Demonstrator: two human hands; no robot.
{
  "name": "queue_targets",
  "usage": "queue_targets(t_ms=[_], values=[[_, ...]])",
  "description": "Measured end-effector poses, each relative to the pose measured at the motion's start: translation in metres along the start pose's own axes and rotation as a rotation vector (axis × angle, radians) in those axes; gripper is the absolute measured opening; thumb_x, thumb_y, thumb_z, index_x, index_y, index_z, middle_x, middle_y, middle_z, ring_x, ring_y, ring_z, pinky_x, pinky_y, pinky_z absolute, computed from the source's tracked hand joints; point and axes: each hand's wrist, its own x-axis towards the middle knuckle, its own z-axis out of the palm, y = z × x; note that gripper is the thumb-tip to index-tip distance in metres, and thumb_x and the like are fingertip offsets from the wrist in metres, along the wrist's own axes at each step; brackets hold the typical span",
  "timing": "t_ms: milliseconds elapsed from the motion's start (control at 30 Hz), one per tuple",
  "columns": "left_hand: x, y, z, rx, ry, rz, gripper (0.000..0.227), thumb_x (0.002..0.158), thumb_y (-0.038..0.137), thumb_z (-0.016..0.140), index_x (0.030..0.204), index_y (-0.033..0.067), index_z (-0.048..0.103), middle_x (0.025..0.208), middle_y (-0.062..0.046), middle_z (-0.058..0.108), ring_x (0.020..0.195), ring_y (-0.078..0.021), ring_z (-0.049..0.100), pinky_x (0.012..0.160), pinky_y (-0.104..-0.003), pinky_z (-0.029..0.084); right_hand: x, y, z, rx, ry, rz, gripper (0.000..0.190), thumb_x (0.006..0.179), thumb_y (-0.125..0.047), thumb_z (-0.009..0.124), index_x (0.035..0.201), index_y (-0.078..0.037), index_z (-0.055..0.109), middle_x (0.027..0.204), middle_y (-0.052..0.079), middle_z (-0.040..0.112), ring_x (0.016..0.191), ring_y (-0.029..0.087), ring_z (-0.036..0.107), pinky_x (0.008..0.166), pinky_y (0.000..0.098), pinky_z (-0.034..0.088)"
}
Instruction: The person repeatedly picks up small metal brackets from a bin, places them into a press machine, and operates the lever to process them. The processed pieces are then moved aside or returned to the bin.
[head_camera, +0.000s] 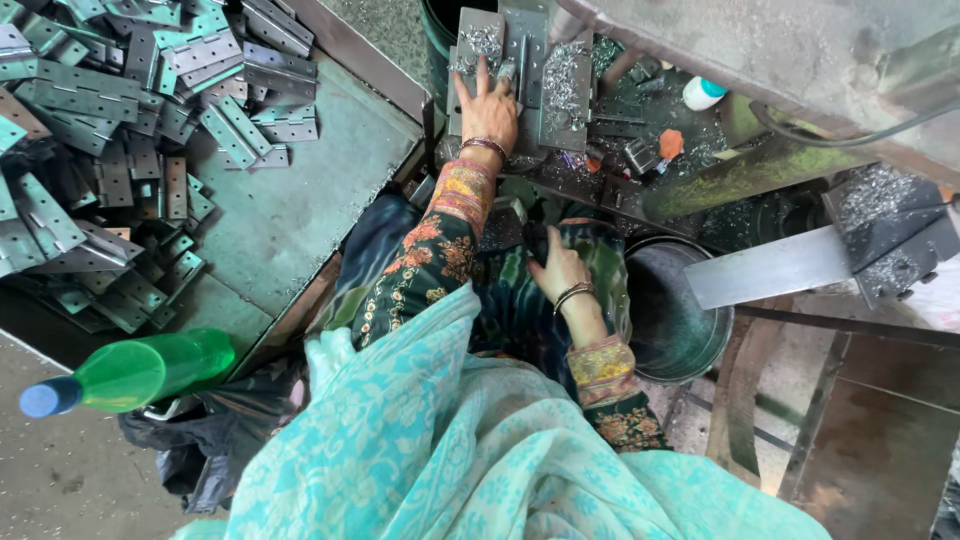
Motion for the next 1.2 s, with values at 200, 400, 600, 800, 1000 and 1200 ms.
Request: queue_targets(t_ms=[200, 400, 600, 800, 1000, 1200], values=[[0.007, -0.003, -0.005, 0.013, 0.02, -0.014, 0.038, 0.101, 0.024, 0.047, 0.13, 0.0143, 0.071, 0.153, -0.002, 0.05, 0.154, -0.0393, 0.012, 0.115, -0.08, 0.006, -0.002, 0.007, 0.065, 0.069, 0.121, 0.032, 0.086, 0.085, -0.043, 0.074, 0.157, -0.019, 0.032, 0.103, 0.027, 0.072, 0.091, 0.049, 0.07, 0.078, 0.0597, 0.057], [-0.024, 0.004, -0.011, 0.034, -0.005, 0.024, 0.042, 0.102, 0.032, 0.046, 0.136, 0.016, 0.065, 0.154, -0.001, 0.048, 0.154, -0.0391, 0.008, 0.116, -0.079, 0.005, 0.007, 0.017, 0.075, 0.101, 0.098, -0.01, 0.086, 0.086, -0.042, 0.074, 0.156, -0.017, 0.032, 0.103, 0.029, 0.072, 0.093, 0.05, 0.069, 0.08, 0.0592, 0.057], [-0.02, 0.001, -0.01, 0.024, -0.064, 0.034, 0.04, 0.103, 0.027, 0.046, 0.135, 0.0167, 0.067, 0.155, -0.002, 0.048, 0.155, -0.0399, 0.009, 0.117, -0.078, 0.006, -0.006, 0.001, 0.004, 0.049, 0.006, -0.024, 0.086, 0.083, -0.035, 0.076, 0.155, -0.016, 0.034, 0.104, 0.031, 0.072, 0.096, 0.05, 0.07, 0.084, 0.0569, 0.058], [0.004, 0.005, -0.01, 0.01, -0.002, -0.005, 0.04, 0.105, 0.032, 0.046, 0.131, 0.0126, 0.07, 0.154, -0.002, 0.049, 0.154, -0.0391, 0.011, 0.117, -0.078, 0.008, -0.004, -0.014, 0.02, 0.049, 0.04, 0.039, 0.084, 0.085, -0.041, 0.076, 0.154, -0.02, 0.034, 0.106, 0.028, 0.072, 0.097, 0.05, 0.069, 0.083, 0.0581, 0.057], [-0.001, 0.002, 0.008, -0.028, -0.025, -0.006, 0.04, 0.104, 0.032, 0.046, 0.13, 0.0126, 0.07, 0.154, -0.002, 0.049, 0.155, -0.0389, 0.011, 0.116, -0.078, 0.007, 0.004, 0.02, 0.09, 0.112, 0.102, 0.013, 0.083, 0.087, -0.045, 0.075, 0.154, -0.022, 0.033, 0.106, 0.027, 0.073, 0.095, 0.05, 0.069, 0.081, 0.0586, 0.056], [-0.002, -0.006, -0.012, -0.065, 0.089, 0.058, 0.042, 0.099, 0.03, 0.05, 0.133, 0.0111, 0.065, 0.152, -0.002, 0.049, 0.152, -0.037, 0.017, 0.115, -0.077, 0.01, 0.016, 0.022, 0.063, 0.103, 0.081, -0.014, 0.096, 0.079, -0.04, 0.077, 0.159, -0.021, 0.025, 0.105, 0.033, 0.07, 0.099, 0.052, 0.068, 0.086, 0.0566, 0.057]])
